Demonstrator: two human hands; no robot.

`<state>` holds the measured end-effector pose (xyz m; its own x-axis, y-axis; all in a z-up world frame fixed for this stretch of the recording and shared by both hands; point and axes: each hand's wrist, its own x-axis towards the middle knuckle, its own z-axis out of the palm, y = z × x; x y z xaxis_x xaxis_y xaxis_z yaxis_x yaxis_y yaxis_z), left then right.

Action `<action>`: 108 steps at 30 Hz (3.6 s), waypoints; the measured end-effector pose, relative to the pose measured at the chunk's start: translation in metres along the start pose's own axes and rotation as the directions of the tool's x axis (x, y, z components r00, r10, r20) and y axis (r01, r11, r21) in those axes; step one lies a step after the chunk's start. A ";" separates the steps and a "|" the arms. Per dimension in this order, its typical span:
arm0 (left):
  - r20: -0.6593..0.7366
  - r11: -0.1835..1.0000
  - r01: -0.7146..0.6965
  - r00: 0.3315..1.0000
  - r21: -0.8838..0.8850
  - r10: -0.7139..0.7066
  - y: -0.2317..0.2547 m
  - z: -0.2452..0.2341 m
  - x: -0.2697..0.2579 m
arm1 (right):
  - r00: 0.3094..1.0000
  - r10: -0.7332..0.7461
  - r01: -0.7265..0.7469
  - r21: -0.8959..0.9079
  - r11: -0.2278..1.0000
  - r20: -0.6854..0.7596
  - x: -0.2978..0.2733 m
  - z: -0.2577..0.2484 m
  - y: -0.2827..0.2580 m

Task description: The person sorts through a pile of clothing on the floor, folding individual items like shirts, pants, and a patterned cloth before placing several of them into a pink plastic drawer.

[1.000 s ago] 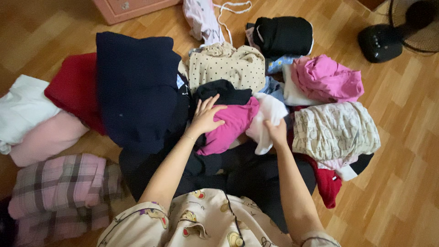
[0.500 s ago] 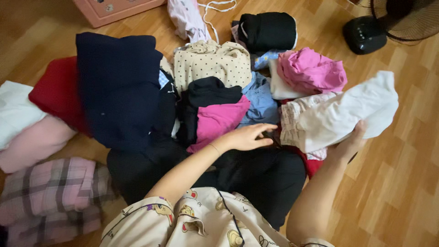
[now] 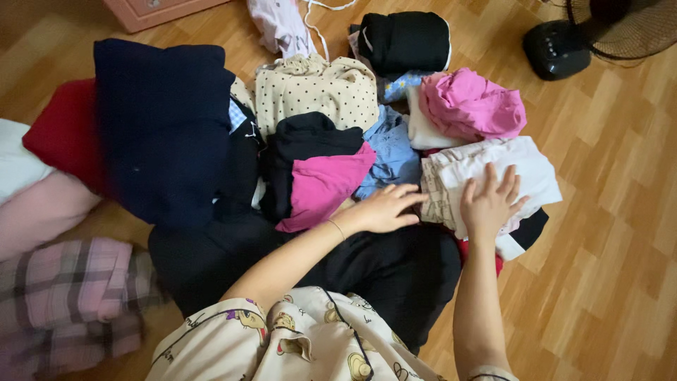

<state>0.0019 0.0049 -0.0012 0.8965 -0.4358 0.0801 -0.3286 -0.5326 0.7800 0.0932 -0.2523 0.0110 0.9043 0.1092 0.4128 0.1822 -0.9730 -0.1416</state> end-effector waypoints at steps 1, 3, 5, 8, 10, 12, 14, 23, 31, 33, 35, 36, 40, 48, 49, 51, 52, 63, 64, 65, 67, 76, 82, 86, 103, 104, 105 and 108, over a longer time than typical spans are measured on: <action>-0.033 1.000 0.008 0.999 0.004 -0.008 -0.004 -0.004 -0.002 | 1.000 -0.004 0.004 -0.002 1.000 0.000 0.000 0.000 -0.005; -0.104 0.999 0.030 0.994 0.016 -0.028 -0.016 -0.020 -0.010 | 1.000 -0.008 0.008 0.013 1.000 -0.010 0.003 0.000 -0.020; -0.154 0.996 0.074 0.986 0.046 -0.066 -0.027 -0.040 -0.017 | 0.999 0.002 -0.001 0.040 0.999 -0.033 0.004 -0.001 -0.037; -0.300 0.992 0.114 0.949 0.047 -0.095 -0.040 -0.077 -0.040 | 0.994 -0.077 0.087 0.127 0.988 -0.079 0.008 0.008 -0.079; -0.413 0.990 0.140 0.903 0.031 -0.115 -0.046 -0.106 -0.063 | 0.987 -0.158 0.161 0.200 0.966 -0.032 0.012 0.012 -0.111; -0.514 0.985 0.171 0.846 0.009 -0.142 -0.052 -0.130 -0.088 | 0.972 -0.234 0.227 0.249 0.942 0.001 0.015 0.018 -0.144; -0.592 0.987 0.160 0.796 0.003 -0.128 -0.060 -0.148 -0.112 | 0.953 -0.303 0.286 0.271 0.919 0.023 0.016 0.026 -0.176; -0.592 0.880 0.306 0.653 -0.363 -0.472 -0.145 -0.119 -0.177 | 0.713 -0.507 0.054 0.682 0.729 0.485 -0.004 0.051 -0.281; -0.451 0.875 0.443 0.752 -0.196 -0.482 -0.222 -0.048 -0.178 | 0.628 -0.663 0.504 0.438 0.745 0.407 -0.035 0.057 -0.292; -0.430 0.845 0.494 0.730 -0.204 -0.531 -0.215 -0.050 -0.174 | 0.612 -0.599 0.484 0.355 0.800 0.516 -0.034 0.066 -0.289; -0.429 0.836 0.514 0.722 -0.193 -0.543 -0.197 -0.059 -0.172 | 0.582 -0.497 0.504 0.194 0.842 0.644 -0.037 0.074 -0.275; -0.427 0.830 0.524 0.718 -0.189 -0.550 -0.186 -0.065 -0.172 | 0.564 -0.643 0.545 0.351 0.761 0.519 -0.037 0.078 -0.267; -0.548 0.893 0.438 0.724 -0.105 -0.420 -0.134 -0.088 -0.182 | 0.563 -0.697 0.320 0.660 0.679 0.444 -0.037 0.082 -0.248; -0.057 0.800 0.201 0.958 -0.565 -0.280 -0.091 -0.112 -0.184 | 0.674 -0.608 -0.092 0.865 0.494 0.419 0.011 -0.003 -0.278; -0.032 0.705 0.168 0.965 -0.689 -0.262 -0.092 -0.115 -0.183 | 0.688 -0.609 -0.119 0.889 0.442 0.395 0.018 -0.010 -0.278; 0.020 0.450 0.114 0.978 -0.886 -0.209 -0.094 -0.117 -0.181 | 0.692 -0.576 -0.303 0.899 0.315 0.435 0.026 -0.013 -0.272; 0.013 0.347 0.091 0.975 -0.934 -0.220 -0.094 -0.117 -0.180 | 0.670 -0.553 -0.448 0.864 0.231 0.496 0.031 -0.009 -0.268; -0.120 -0.074 -0.145 0.956 -0.987 -0.270 -0.083 -0.111 -0.182 | 0.503 -0.568 -0.847 0.502 -0.173 0.652 -0.051 0.031 -0.206; -0.082 -0.101 -0.114 0.957 -0.988 -0.279 -0.082 -0.106 -0.179 | 0.464 -0.594 -0.879 0.427 -0.214 0.657 -0.064 0.038 -0.205; -0.044 -0.127 -0.084 0.957 -0.988 -0.287 -0.080 -0.102 -0.176 | 0.426 -0.621 -0.903 0.348 -0.251 0.658 -0.070 0.042 -0.202; -0.020 -0.145 -0.064 0.957 -0.987 -0.289 -0.076 -0.096 -0.176 | 0.521 -0.580 -0.837 0.506 -0.206 0.626 -0.075 0.043 -0.201; -0.065 0.022 -0.062 0.907 -0.998 -0.417 -0.042 -0.079 -0.180 | 0.693 -0.419 -0.721 0.547 -0.426 0.587 -0.076 0.016 -0.189; -0.062 -0.044 -0.090 0.901 -0.995 -0.430 -0.040 -0.054 -0.182 | 0.702 -0.442 -0.706 0.469 -0.530 0.558 -0.099 0.041 -0.169; 0.051 -0.137 -0.003 0.921 -0.991 -0.387 -0.045 -0.037 -0.176 | 0.727 -0.445 -0.681 0.466 -0.565 0.523 -0.106 0.050 -0.155; 0.012 -0.176 -0.073 0.896 -0.982 -0.443 -0.051 -0.053 -0.179 | 0.549 -0.488 -0.808 0.283 -0.516 0.678 -0.120 0.060 -0.155; -0.031 -0.048 -0.061 0.880 -0.997 -0.474 -0.049 -0.061 -0.180 | 0.540 -0.520 -0.814 0.254 -0.522 0.662 -0.118 0.060 -0.157; -0.078 0.080 -0.044 0.863 -0.996 -0.499 -0.046 -0.070 -0.180 | 0.536 -0.502 -0.818 0.270 -0.508 0.679 -0.118 0.059 -0.160; -0.185 0.250 -0.073 0.867 -0.966 -0.462 -0.036 -0.097 -0.180 | 0.535 -0.438 -0.823 0.330 -0.462 0.722 -0.107 0.050 -0.180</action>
<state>-0.1194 0.1726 0.0165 0.9843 0.0026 -0.1763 0.1396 0.5995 0.7881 -0.0171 -0.0783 -0.0528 0.6830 0.6318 -0.3666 -0.7012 0.4267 -0.5711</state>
